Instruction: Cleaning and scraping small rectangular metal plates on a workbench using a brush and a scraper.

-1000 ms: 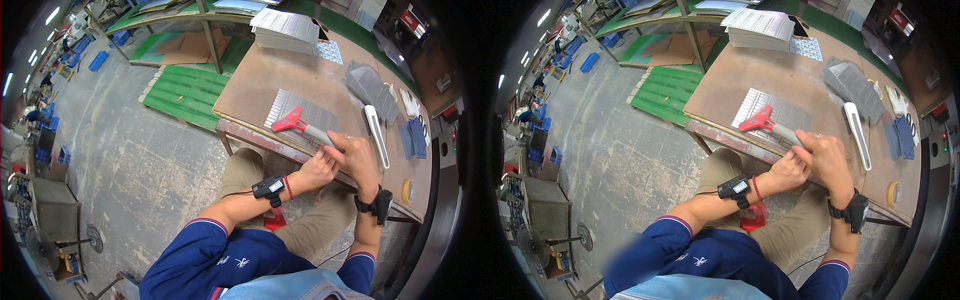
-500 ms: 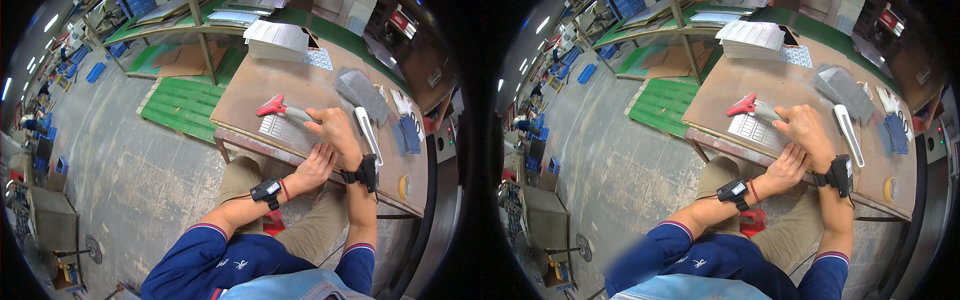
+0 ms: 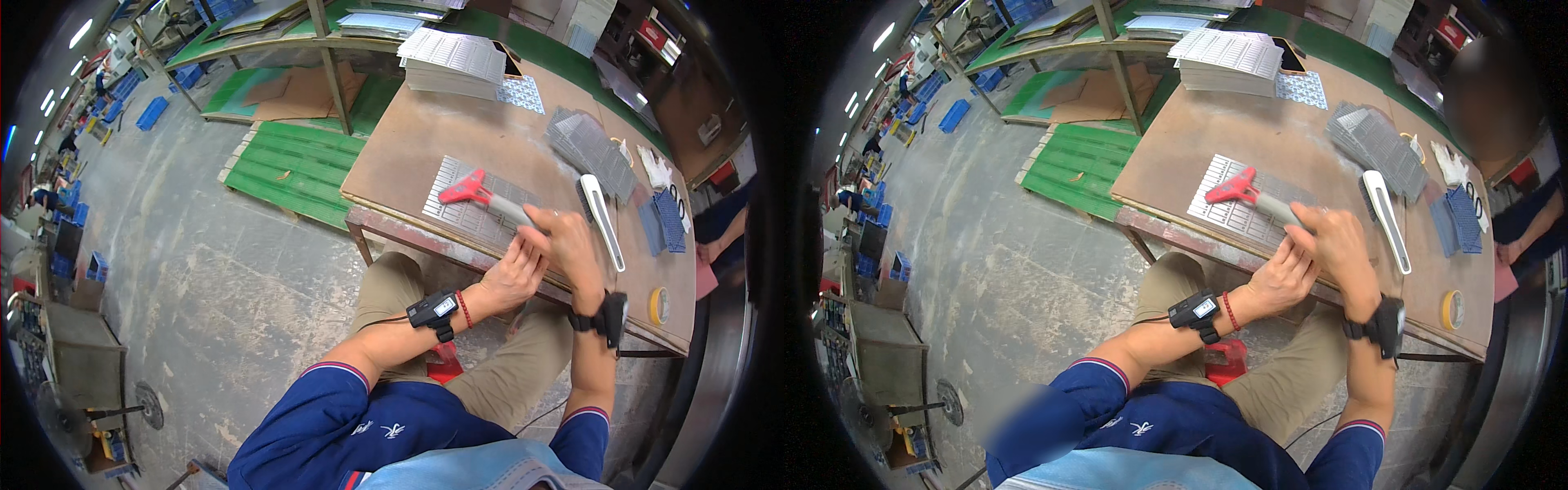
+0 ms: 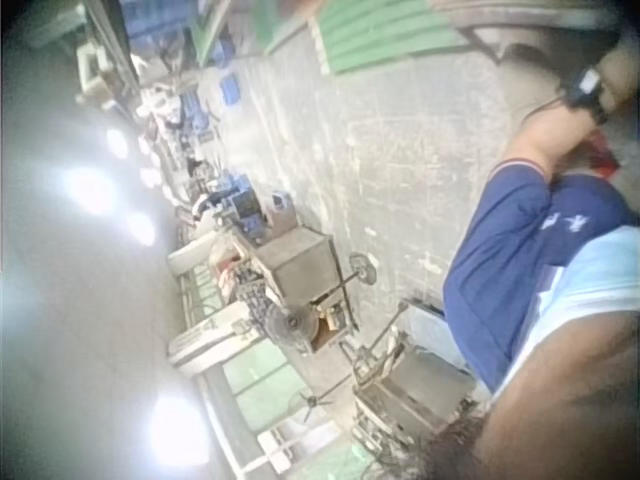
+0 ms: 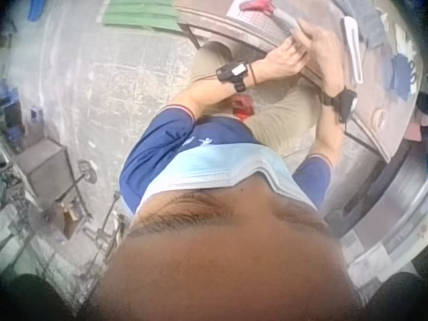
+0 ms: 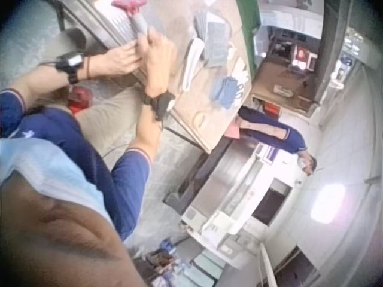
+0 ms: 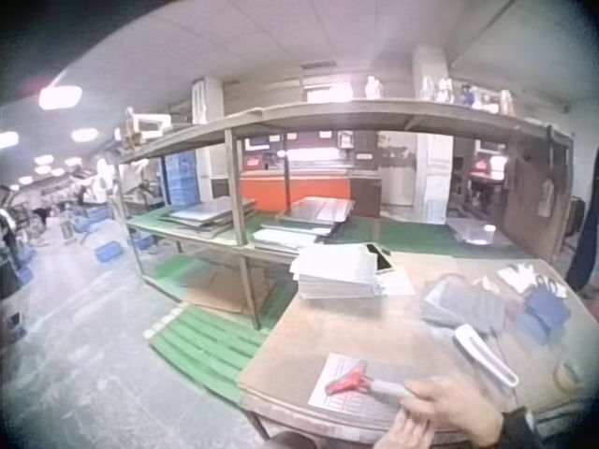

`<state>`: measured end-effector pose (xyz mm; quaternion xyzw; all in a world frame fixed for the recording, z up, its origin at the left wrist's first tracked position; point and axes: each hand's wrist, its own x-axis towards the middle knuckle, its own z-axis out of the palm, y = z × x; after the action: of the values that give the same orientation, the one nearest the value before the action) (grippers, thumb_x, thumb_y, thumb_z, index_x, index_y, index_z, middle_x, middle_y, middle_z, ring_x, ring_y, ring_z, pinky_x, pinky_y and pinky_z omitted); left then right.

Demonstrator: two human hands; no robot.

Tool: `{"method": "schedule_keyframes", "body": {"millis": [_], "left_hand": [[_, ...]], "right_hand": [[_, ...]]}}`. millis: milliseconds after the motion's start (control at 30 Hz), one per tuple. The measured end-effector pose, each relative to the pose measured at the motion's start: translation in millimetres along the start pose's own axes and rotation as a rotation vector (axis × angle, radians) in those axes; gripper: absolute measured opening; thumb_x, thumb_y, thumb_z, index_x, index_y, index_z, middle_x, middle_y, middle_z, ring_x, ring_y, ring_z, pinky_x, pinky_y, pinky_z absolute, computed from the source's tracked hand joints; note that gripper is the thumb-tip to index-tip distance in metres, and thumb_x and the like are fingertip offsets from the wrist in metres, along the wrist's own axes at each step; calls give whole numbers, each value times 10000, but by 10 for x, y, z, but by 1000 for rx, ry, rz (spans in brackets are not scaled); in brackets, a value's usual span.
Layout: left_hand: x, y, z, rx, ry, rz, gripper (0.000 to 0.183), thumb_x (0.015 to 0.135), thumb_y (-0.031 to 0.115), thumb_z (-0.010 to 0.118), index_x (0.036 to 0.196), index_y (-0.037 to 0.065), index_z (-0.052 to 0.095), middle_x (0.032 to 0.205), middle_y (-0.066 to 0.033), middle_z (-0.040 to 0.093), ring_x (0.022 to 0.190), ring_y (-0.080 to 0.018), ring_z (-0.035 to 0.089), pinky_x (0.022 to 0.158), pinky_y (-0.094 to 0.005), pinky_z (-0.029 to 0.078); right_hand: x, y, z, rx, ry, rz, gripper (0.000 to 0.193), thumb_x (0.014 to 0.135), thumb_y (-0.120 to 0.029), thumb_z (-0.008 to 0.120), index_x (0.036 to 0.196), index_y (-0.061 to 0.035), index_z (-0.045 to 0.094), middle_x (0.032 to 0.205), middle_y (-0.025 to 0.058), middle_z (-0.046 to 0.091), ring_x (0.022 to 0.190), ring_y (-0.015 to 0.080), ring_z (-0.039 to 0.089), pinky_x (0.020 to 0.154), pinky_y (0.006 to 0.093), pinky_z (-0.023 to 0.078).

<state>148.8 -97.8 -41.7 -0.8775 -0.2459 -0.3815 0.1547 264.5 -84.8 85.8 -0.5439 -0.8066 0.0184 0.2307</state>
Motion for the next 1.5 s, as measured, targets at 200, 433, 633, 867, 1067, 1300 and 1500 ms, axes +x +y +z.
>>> {"method": "schedule_keyframes", "body": {"millis": [200, 433, 633, 867, 1067, 1300, 1500], "left_hand": [[-26, -3, -25, -23, -69, 36, 416, 811, 222, 536, 1088, -73, 633, 1178, -287, 585, 1204, -429, 516, 1095, -545, 343], [-15, 22, 6, -31, 27, -12, 418, 813, 219, 535, 1104, -64, 632, 1170, -289, 584, 1183, -433, 522, 1078, -542, 359], [-72, 16, 58, -46, -58, -18, 413, 797, 207, 549, 1101, -58, 632, 1118, -266, 598, 1165, -425, 527, 1085, -551, 353], [-9, -22, -53, -106, -220, 59, 510, 775, 244, 605, 1177, -70, 597, 1231, -269, 558, 1253, -433, 471, 1150, -568, 261], [31, -219, -586, -532, -239, -48, 945, 680, 301, 839, 1446, -3, 377, 1510, -291, 314, 1415, -436, 312, 1163, -537, 254], [-283, -1182, -1177, -150, -103, -272, 647, 747, 254, 810, 1253, -55, 550, 1370, -259, 514, 1304, -410, 479, 1099, -493, 372], [-666, -1201, -1071, -85, -196, -264, 530, 776, 188, 781, 1230, -5, 590, 1344, -191, 568, 1299, -369, 503, 1102, -501, 369]], "right_hand": [[692, -67, 386, -107, -48, 1, 238, 806, -276, 721, 973, -107, 707, 759, 192, 657, 717, 384, 648, 619, 458, 508], [61, 15, -27, -10, 0, 19, 299, 778, -276, 742, 1020, -101, 717, 770, 187, 664, 724, 373, 655, 620, 435, 504], [2, -86, 12, 24, -15, -36, 265, 796, -239, 717, 1013, -87, 704, 808, 174, 671, 714, 362, 649, 622, 434, 500], [641, -51, 369, -106, -32, 56, 226, 807, -250, 710, 993, -122, 706, 801, 170, 671, 753, 367, 655, 651, 455, 510], [-208, 286, -79, 238, 471, 260, 358, 822, -205, 753, 1144, -55, 711, 949, 179, 725, 796, 251, 703, 724, 325, 522], [-1802, 1134, -693, -165, 732, 949, 404, 863, -325, 733, 1182, -78, 704, 975, 193, 725, 808, 248, 696, 723, 351, 509], [-2127, 1584, -482, -525, 510, 1144, 432, 904, -413, 619, 1230, -135, 677, 1016, 260, 682, 913, 426, 658, 770, 473, 512]]}}
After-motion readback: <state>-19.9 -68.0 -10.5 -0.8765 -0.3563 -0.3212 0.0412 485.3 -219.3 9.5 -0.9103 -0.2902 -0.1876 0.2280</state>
